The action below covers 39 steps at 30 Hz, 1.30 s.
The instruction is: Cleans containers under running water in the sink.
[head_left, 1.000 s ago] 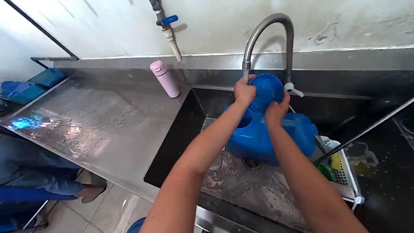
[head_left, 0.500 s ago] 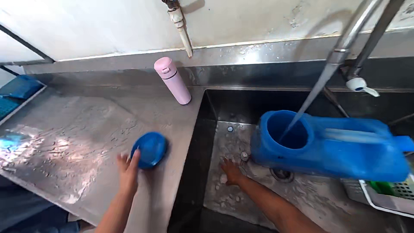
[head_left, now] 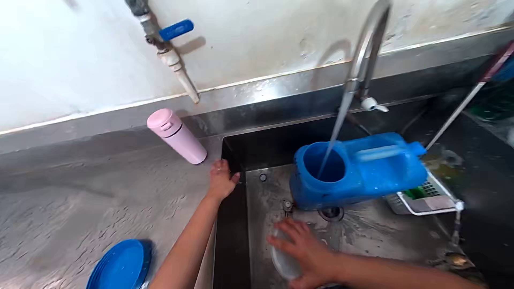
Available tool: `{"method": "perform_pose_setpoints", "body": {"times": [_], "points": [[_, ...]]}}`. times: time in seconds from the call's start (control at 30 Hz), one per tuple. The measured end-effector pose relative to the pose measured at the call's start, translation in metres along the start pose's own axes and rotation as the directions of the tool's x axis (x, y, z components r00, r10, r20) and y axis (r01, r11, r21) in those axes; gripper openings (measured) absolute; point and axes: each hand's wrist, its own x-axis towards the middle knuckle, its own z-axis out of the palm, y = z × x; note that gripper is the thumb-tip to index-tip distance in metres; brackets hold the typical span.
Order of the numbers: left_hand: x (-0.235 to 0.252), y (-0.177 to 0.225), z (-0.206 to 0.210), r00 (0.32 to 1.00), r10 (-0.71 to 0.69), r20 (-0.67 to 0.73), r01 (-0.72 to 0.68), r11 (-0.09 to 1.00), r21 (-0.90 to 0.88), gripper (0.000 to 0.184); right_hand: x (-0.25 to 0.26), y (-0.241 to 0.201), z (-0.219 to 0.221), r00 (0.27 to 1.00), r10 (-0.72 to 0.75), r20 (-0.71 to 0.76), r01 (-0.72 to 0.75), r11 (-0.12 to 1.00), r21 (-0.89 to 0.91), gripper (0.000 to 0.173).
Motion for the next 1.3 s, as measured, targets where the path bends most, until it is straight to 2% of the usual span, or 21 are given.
{"method": "perform_pose_setpoints", "body": {"times": [0.03, 0.1, 0.17, 0.23, 0.3, 0.37, 0.43, 0.53, 0.6, 0.63, 0.7, 0.73, 0.77, 0.83, 0.87, 0.9, 0.97, 1.03, 1.1, 1.2, 1.3], "points": [[0.001, 0.031, 0.003, 0.993, 0.115, -0.01, -0.114, 0.967, -0.227, 0.064, 0.007, -0.015, -0.044, 0.969, -0.071, -0.237, 0.041, 0.991, -0.13, 0.09], [-0.013, 0.108, 0.017, 0.953, 0.296, -0.06, -0.256, 0.689, -0.678, 0.056, 0.024, -0.017, -0.134, 0.873, -0.042, -0.487, -0.089, 0.966, -0.244, 0.091], [-0.026, 0.19, 0.032, 0.934, 0.342, -0.098, -0.213, 0.318, -0.924, 0.049, 0.047, 0.013, -0.196, 0.827, 0.159, -0.539, -0.24, 0.967, -0.083, 0.09], [-0.018, 0.246, 0.053, 0.95, 0.292, -0.11, -0.117, 0.007, -0.993, 0.048, 0.066, 0.047, -0.204, 0.761, 0.249, -0.6, -0.271, 0.961, 0.055, 0.079], [-0.007, 0.266, 0.062, 0.977, 0.176, -0.124, -0.11, -0.088, -0.99, 0.05, 0.07, 0.043, -0.181, 0.742, 0.201, -0.64, -0.259, 0.966, 0.003, 0.073], [-0.008, 0.274, 0.062, 0.988, 0.067, -0.136, -0.129, -0.1, -0.987, 0.044, 0.062, 0.033, -0.176, 0.814, 0.202, -0.545, -0.237, 0.972, 0.007, 0.071], [-0.014, 0.274, 0.069, 0.987, 0.027, -0.158, -0.152, -0.144, -0.978, 0.042, 0.06, 0.043, -0.181, 0.807, 0.168, -0.566, -0.202, 0.979, 0.002, 0.074], [-0.026, 0.282, 0.06, 0.986, -0.043, -0.163, -0.167, -0.137, -0.976, 0.042, 0.068, 0.052, -0.213, 0.792, 0.228, -0.567, -0.25, 0.968, 0.04, 0.067], [-0.031, 0.285, 0.056, 0.974, -0.085, -0.21, -0.211, -0.007, -0.977, 0.048, 0.073, 0.056, -0.24, 0.787, 0.388, -0.479, -0.336, 0.921, 0.196, 0.057], [-0.028, 0.281, 0.053, 0.954, -0.13, -0.269, -0.249, 0.149, -0.957, 0.049, 0.074, 0.055, -0.249, 0.794, 0.446, -0.414, -0.372, 0.894, 0.249, 0.054], [-0.016, 0.27, 0.054, 0.871, -0.14, -0.47, -0.291, 0.625, -0.724, 0.043, 0.074, 0.055, -0.259, 0.77, 0.554, -0.315, -0.405, 0.807, 0.429, 0.051], [-0.014, 0.268, 0.055, 0.843, -0.061, -0.534, -0.27, 0.811, -0.519, 0.038, 0.074, 0.052, -0.26, 0.735, 0.623, -0.268, -0.391, 0.712, 0.583, 0.048], [-0.014, 0.269, 0.058, 0.842, 0.066, -0.535, -0.292, 0.891, -0.348, 0.04, 0.076, 0.046, -0.257, 0.688, 0.683, -0.246, -0.295, 0.573, 0.765, 0.042], [-0.012, 0.276, 0.075, 0.857, 0.244, -0.454, -0.415, 0.848, -0.33, 0.058, 0.077, 0.031, -0.24, 0.618, 0.739, -0.27, 0.038, 0.315, 0.948, 0.037], [-0.011, 0.278, 0.084, 0.883, 0.244, -0.401, -0.43, 0.762, -0.483, 0.06, 0.074, 0.025, -0.226, 0.616, 0.712, -0.338, 0.118, 0.341, 0.933, 0.044], [-0.01, 0.277, 0.088, 0.909, 0.181, -0.377, -0.396, 0.661, -0.637, 0.058, 0.068, 0.023, -0.21, 0.64, 0.628, -0.442, 0.101, 0.502, 0.859, 0.05], [-0.013, 0.266, 0.086, 0.932, -0.002, -0.363, -0.307, 0.528, -0.792, 0.047, 0.048, 0.036, -0.191, 0.764, 0.333, -0.552, -0.053, 0.886, 0.461, 0.045], [-0.024, 0.255, 0.075, 0.947, -0.13, -0.294, -0.177, 0.553, -0.814, 0.044, 0.038, 0.055, -0.201, 0.805, 0.228, -0.548, -0.174, 0.973, 0.149, 0.037], [-0.027, 0.254, 0.068, 0.95, -0.14, -0.281, -0.142, 0.605, -0.784, 0.031, 0.042, 0.062, -0.222, 0.744, 0.404, -0.532, -0.296, 0.913, 0.279, 0.033], [-0.02, 0.255, 0.061, 0.942, -0.017, -0.335, -0.1, 0.939, -0.329, 0.023, 0.061, 0.057, -0.212, 0.668, 0.646, -0.369, -0.285, 0.68, 0.675, 0.039], [-0.027, 0.269, 0.08, 0.912, 0.31, -0.27, -0.304, 0.951, 0.066, 0.045, 0.067, 0.052, -0.21, 0.605, 0.705, -0.37, -0.182, 0.575, 0.798, 0.034]]}}
